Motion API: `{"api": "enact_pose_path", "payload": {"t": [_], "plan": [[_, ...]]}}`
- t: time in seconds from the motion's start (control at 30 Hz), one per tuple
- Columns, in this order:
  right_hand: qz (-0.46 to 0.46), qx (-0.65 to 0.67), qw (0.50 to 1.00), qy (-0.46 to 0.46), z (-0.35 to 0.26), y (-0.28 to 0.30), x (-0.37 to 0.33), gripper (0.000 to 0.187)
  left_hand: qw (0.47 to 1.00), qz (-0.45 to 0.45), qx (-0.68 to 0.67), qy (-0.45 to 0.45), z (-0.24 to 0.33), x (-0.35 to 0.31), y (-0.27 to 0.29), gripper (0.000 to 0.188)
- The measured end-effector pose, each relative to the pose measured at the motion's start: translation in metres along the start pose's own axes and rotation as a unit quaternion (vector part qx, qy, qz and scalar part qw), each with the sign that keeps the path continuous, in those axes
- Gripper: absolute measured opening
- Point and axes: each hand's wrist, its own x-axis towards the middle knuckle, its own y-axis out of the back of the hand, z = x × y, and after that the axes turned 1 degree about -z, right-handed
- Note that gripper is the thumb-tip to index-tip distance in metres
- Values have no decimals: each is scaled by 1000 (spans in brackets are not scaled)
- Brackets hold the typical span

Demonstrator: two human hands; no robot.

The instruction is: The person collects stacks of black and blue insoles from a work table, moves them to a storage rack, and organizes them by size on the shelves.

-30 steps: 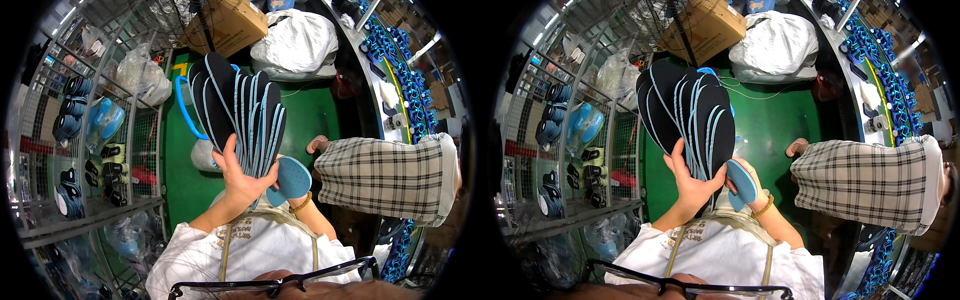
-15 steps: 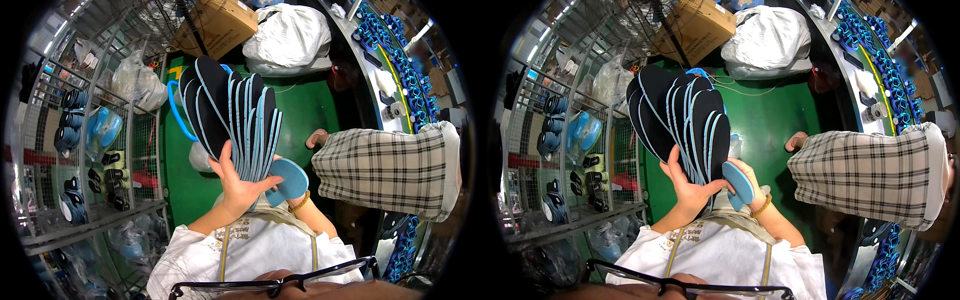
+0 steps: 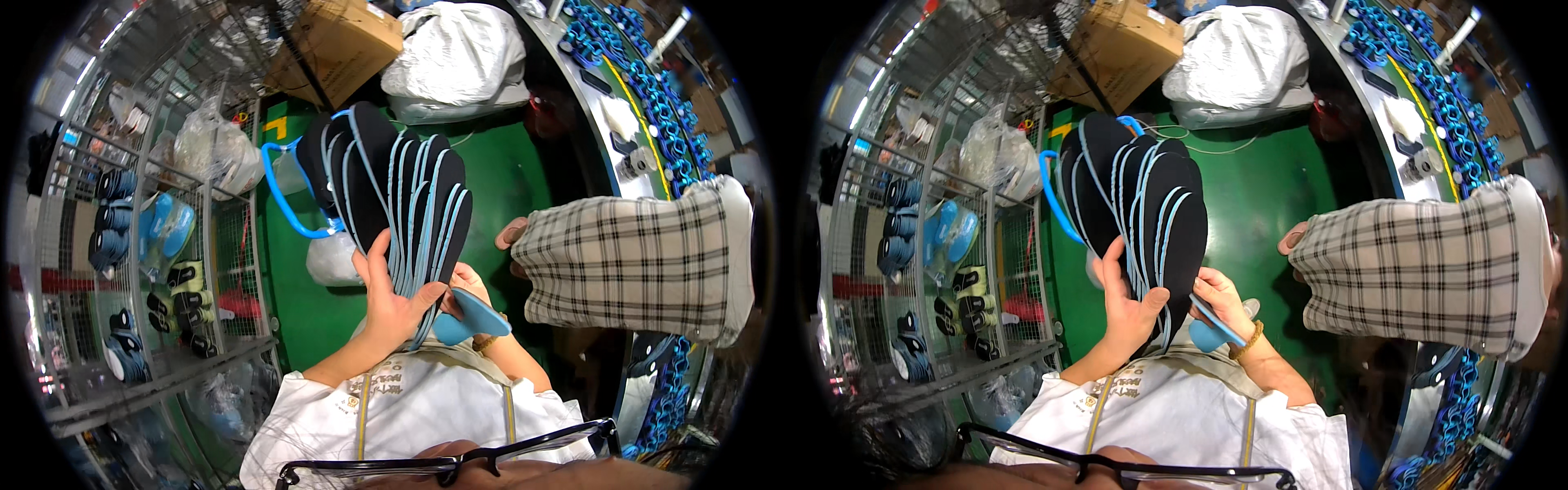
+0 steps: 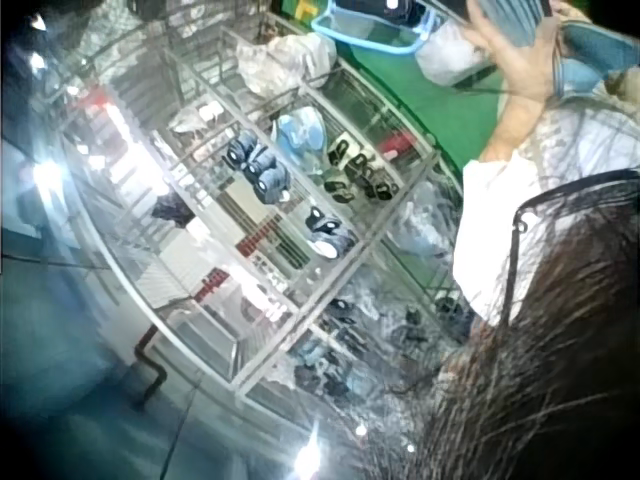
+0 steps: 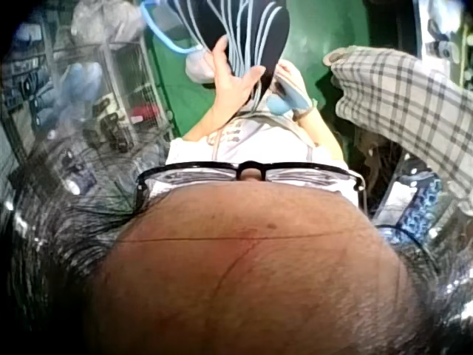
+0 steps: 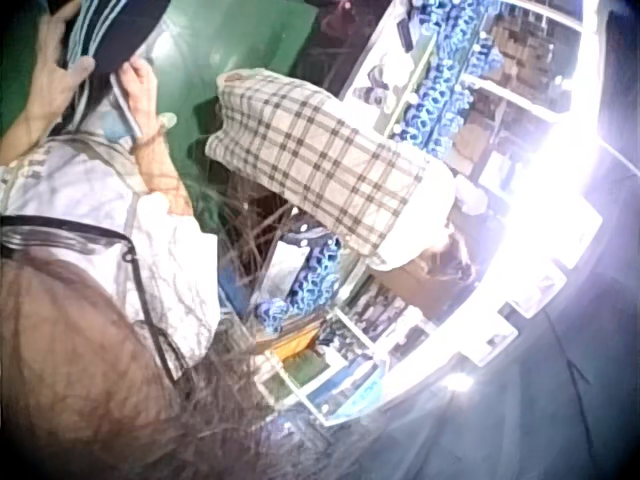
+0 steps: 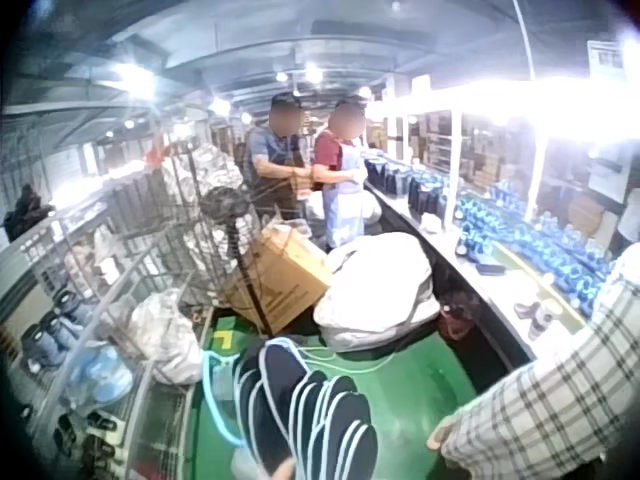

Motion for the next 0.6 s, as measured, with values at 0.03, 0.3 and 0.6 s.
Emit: {"api": "enact_pose_path", "payload": {"t": [0.03, 0.3, 0.6], "plan": [[8, 0, 1000, 11, 3, 6, -5, 20, 1000, -11, -5, -4, -4, -1, -3, 84], [33, -20, 994, 106, 1, 18, -62, 14, 987, -151, -62, -4, 11, -18, -30, 85], [122, -16, 977, 175, 6, 33, -102, 15, 978, -196, -57, -37, 25, -40, -62, 91]]}}
